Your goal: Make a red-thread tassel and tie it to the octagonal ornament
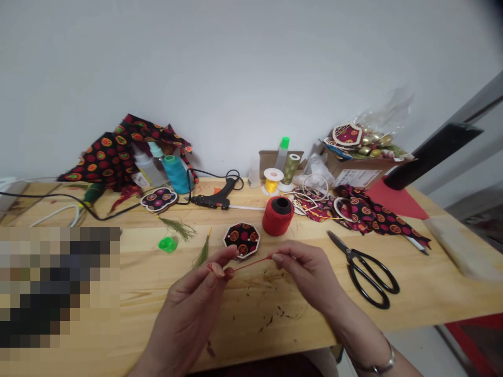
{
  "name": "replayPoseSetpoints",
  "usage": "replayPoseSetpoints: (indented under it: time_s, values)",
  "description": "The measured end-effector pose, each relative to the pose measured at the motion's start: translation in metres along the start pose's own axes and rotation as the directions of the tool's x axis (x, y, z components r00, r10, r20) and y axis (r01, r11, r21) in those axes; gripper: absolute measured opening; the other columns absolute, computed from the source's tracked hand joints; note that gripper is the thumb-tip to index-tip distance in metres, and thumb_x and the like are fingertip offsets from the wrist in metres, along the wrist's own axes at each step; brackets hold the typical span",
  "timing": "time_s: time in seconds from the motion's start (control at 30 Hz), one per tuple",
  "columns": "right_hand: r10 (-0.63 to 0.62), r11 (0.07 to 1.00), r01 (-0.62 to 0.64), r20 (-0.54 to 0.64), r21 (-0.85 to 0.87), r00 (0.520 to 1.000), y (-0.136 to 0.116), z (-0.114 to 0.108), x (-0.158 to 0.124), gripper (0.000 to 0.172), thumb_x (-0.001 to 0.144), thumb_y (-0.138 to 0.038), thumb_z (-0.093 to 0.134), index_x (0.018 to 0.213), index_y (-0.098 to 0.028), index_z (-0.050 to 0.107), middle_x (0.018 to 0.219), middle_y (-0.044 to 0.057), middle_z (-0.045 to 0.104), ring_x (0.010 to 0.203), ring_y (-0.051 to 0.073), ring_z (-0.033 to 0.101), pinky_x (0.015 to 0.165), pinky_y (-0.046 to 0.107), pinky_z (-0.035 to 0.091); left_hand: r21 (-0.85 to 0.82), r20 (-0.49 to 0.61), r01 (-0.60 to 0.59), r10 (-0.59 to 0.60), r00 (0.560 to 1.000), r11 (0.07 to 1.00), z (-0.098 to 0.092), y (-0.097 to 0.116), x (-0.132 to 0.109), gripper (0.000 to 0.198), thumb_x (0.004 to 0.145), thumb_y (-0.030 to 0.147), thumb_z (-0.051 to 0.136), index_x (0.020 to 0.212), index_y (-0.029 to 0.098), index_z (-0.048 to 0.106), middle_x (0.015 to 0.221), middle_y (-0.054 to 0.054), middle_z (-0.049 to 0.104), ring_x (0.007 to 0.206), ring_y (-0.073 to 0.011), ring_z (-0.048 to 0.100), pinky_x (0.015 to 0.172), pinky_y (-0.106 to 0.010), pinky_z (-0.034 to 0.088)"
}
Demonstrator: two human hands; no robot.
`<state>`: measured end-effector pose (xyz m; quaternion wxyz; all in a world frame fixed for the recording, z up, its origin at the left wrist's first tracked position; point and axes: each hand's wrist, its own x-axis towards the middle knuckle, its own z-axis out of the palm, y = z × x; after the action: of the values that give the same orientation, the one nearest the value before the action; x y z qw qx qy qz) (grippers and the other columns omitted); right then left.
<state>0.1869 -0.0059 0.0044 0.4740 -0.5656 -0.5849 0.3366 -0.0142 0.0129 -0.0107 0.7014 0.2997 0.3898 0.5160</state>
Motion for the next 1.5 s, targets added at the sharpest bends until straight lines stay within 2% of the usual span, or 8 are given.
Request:
replayPoseSetpoints:
  time_s: [0.13, 0.33, 0.7, 1.1, 1.27, 1.33, 1.43, 1.5]
  values:
    - [0.021, 1.000, -0.022, -0.053, -0.020, 0.998, 0.005, -0.009, 0.006, 0.018, 0.083, -0.025, 0.058, 0.071, -0.019, 0.070, 0.059, 0.000, 0.062, 0.058, 0.014, 0.056, 0.056, 0.025, 0.046, -0.011, -0.023, 0.011, -0.012, 1.000, 1.000, -0.004, 0.002, 0.002, 0.009, 0.072, 0.027, 0.081, 0.077, 0.020, 0.080, 0.110, -0.005, 0.075, 0.085, -0.0148, 0.067, 0.083, -0.025, 0.052]
    - [0.038, 0.998, -0.042, -0.091, -0.045, 0.995, 0.005, -0.017, 0.009, 0.018, 0.082, -0.026, 0.058, 0.070, -0.018, 0.069, 0.062, 0.000, 0.063, 0.060, 0.015, 0.057, 0.058, 0.026, 0.046, -0.011, -0.077, -0.012, 0.011, 0.997, 1.000, -0.005, 0.005, 0.002, 0.013, 0.066, 0.030, 0.084, 0.074, 0.020, 0.080, 0.104, -0.005, 0.077, 0.096, -0.0207, 0.066, 0.081, -0.026, 0.054]
    - [0.036, 0.996, -0.046, -0.135, -0.073, 0.990, 0.012, -0.026, 0.011, 0.017, 0.082, -0.027, 0.058, 0.071, -0.019, 0.067, 0.069, 0.002, 0.067, 0.065, 0.016, 0.059, 0.064, 0.029, 0.049, -0.073, -0.052, -0.080, 0.077, 0.996, 0.994, -0.008, 0.006, 0.005, 0.006, 0.072, 0.025, 0.081, 0.074, 0.020, 0.079, 0.102, -0.005, 0.078, 0.097, -0.0182, 0.066, 0.078, -0.021, 0.056]
    - [-0.041, 0.989, 0.022, -0.127, -0.146, 0.991, 0.006, -0.039, 0.015, 0.017, 0.084, -0.027, 0.057, 0.074, -0.020, 0.069, 0.071, 0.002, 0.068, 0.067, 0.017, 0.060, 0.064, 0.029, 0.048, 0.029, -0.033, 0.028, -0.027, 0.999, 0.999, -0.015, 0.004, 0.001, 0.012, 0.066, 0.026, 0.084, 0.074, 0.018, 0.080, 0.098, -0.010, 0.077, 0.088, -0.0209, 0.068, 0.072, -0.024, 0.057]
    - [-0.071, 0.980, 0.055, -0.082, -0.190, 0.994, 0.009, -0.038, 0.016, 0.018, 0.086, -0.024, 0.056, 0.075, -0.021, 0.069, 0.075, 0.003, 0.069, 0.072, 0.018, 0.062, 0.069, 0.031, 0.049, 0.073, -0.094, 0.014, -0.007, 0.996, 0.997, -0.013, 0.007, 0.000, 0.015, 0.068, 0.032, 0.083, 0.078, 0.021, 0.081, 0.106, -0.007, 0.075, 0.091, -0.0200, 0.067, 0.079, -0.025, 0.054]
    - [-0.099, 0.969, 0.083, -0.057, -0.232, 0.993, 0.008, -0.038, 0.015, 0.015, 0.084, -0.019, 0.057, 0.083, -0.022, 0.071, 0.083, 0.005, 0.072, 0.081, 0.021, 0.063, 0.077, 0.035, 0.049, 0.119, -0.109, -0.026, 0.039, 0.993, 0.993, -0.011, 0.008, 0.000, 0.015, 0.069, 0.034, 0.082, 0.079, 0.023, 0.081, 0.115, -0.006, 0.073, 0.103, -0.0230, 0.063, 0.086, -0.028, 0.051]
    - [-0.173, 0.936, 0.153, -0.034, -0.315, 0.984, 0.000, -0.033, 0.009, 0.028, 0.085, -0.012, 0.052, 0.105, -0.023, 0.070, 0.103, 0.008, 0.071, 0.099, 0.023, 0.061, 0.090, 0.042, 0.047, 0.206, -0.071, -0.131, 0.149, 0.986, 0.970, -0.008, 0.008, -0.001, 0.006, 0.074, 0.032, 0.077, 0.075, 0.026, 0.080, 0.127, -0.003, 0.067, 0.125, -0.0252, 0.050, 0.104, -0.032, 0.039]
    - [-0.204, 0.942, 0.197, 0.002, -0.271, 0.979, -0.009, -0.023, 0.003, 0.031, 0.089, -0.012, 0.049, 0.111, -0.023, 0.067, 0.109, 0.008, 0.070, 0.104, 0.022, 0.060, 0.093, 0.042, 0.047, 0.265, -0.017, -0.185, 0.196, 0.980, 0.947, -0.004, 0.007, -0.001, 0.006, 0.078, 0.029, 0.074, 0.074, 0.028, 0.079, 0.133, 0.000, 0.062, 0.130, -0.0239, 0.045, 0.110, -0.034, 0.032]
